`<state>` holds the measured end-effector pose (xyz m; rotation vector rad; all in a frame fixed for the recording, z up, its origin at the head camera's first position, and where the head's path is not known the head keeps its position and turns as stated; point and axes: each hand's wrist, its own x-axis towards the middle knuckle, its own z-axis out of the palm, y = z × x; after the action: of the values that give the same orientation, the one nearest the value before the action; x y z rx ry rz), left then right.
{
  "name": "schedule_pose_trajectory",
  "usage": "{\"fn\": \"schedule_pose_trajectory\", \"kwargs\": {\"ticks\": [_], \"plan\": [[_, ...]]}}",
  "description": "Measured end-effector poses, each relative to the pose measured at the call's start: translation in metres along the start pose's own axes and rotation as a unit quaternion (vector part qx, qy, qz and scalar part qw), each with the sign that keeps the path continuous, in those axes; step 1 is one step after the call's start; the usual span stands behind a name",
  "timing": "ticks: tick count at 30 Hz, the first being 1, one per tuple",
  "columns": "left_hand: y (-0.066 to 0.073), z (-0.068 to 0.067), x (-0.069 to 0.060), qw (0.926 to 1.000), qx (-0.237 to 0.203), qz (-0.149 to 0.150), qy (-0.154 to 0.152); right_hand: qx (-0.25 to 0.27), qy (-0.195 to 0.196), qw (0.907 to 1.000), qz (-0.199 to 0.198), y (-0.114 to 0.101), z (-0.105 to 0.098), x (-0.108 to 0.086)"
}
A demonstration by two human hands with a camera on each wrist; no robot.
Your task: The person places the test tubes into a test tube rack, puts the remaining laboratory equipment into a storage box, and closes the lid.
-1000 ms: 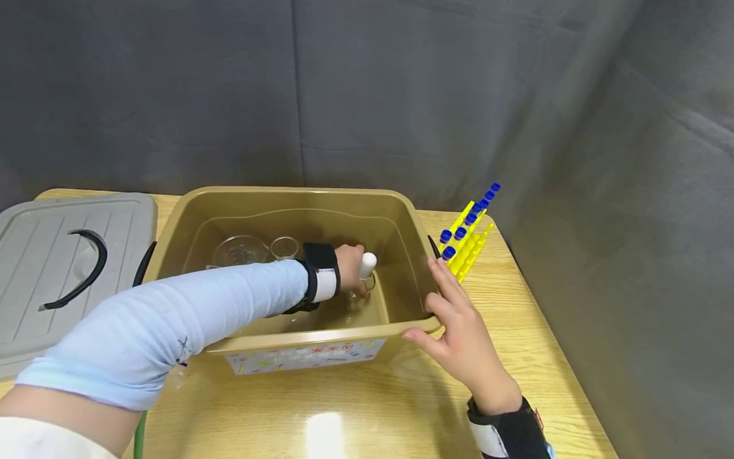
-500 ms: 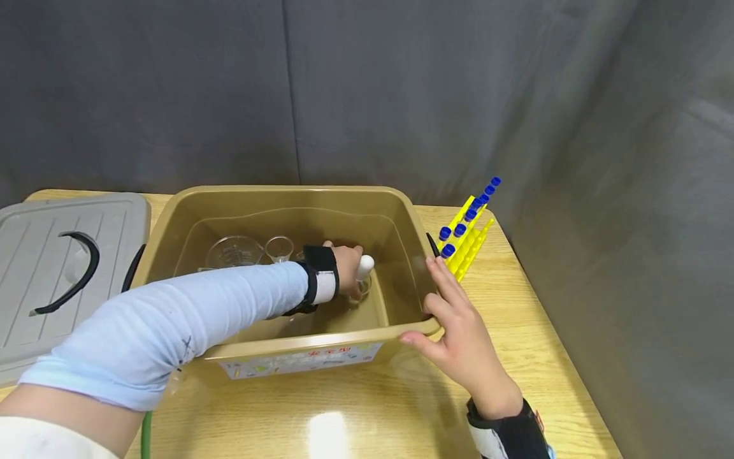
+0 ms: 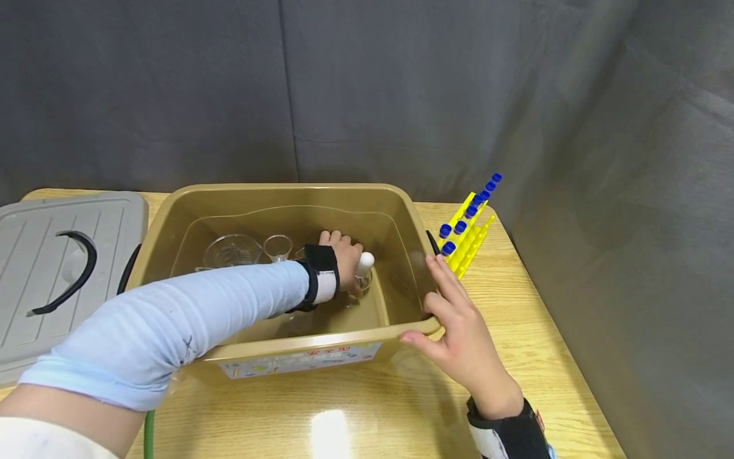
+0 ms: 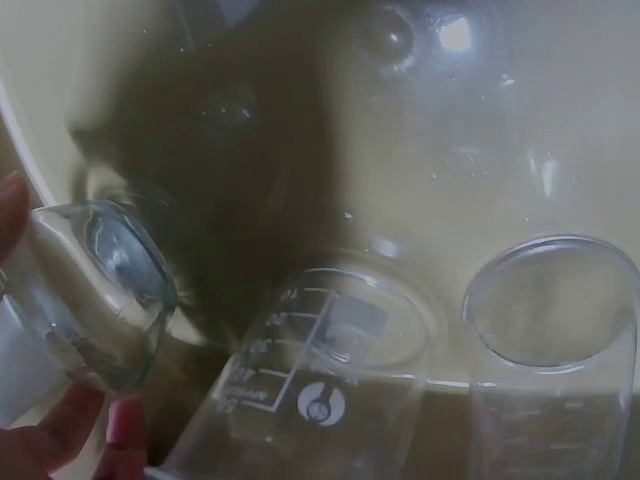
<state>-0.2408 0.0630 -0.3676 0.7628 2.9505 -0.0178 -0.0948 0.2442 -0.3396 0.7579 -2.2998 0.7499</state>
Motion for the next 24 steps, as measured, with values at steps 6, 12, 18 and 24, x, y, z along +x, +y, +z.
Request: {"fn": "schedule_pose_trajectory", "kwargs": {"ticks": [6, 12, 18, 24], "plan": [[-0.003, 0.003, 0.002, 0.9997, -0.023, -0.011, 0.002, 0.001, 0.001, 1.0000, 0.001, -0.001, 0.001, 0.001], [-0.009, 0.010, 0.003, 0.9984, -0.050, -0.015, 0.020, 0.003, -0.003, 1.0000, 0.003, 0.000, 0.003, 0.002], [-0.023, 0.006, -0.005, 0.9989, -0.026, -0.040, 0.007, 0.024, -0.012, 0.9995, -0.014, 0.004, 0.013, 0.013], [-0.036, -0.002, -0.010, 0.9976, -0.003, -0.067, -0.015, 0.048, -0.018, 0.9982, -0.031, 0.008, 0.024, 0.022]]}}
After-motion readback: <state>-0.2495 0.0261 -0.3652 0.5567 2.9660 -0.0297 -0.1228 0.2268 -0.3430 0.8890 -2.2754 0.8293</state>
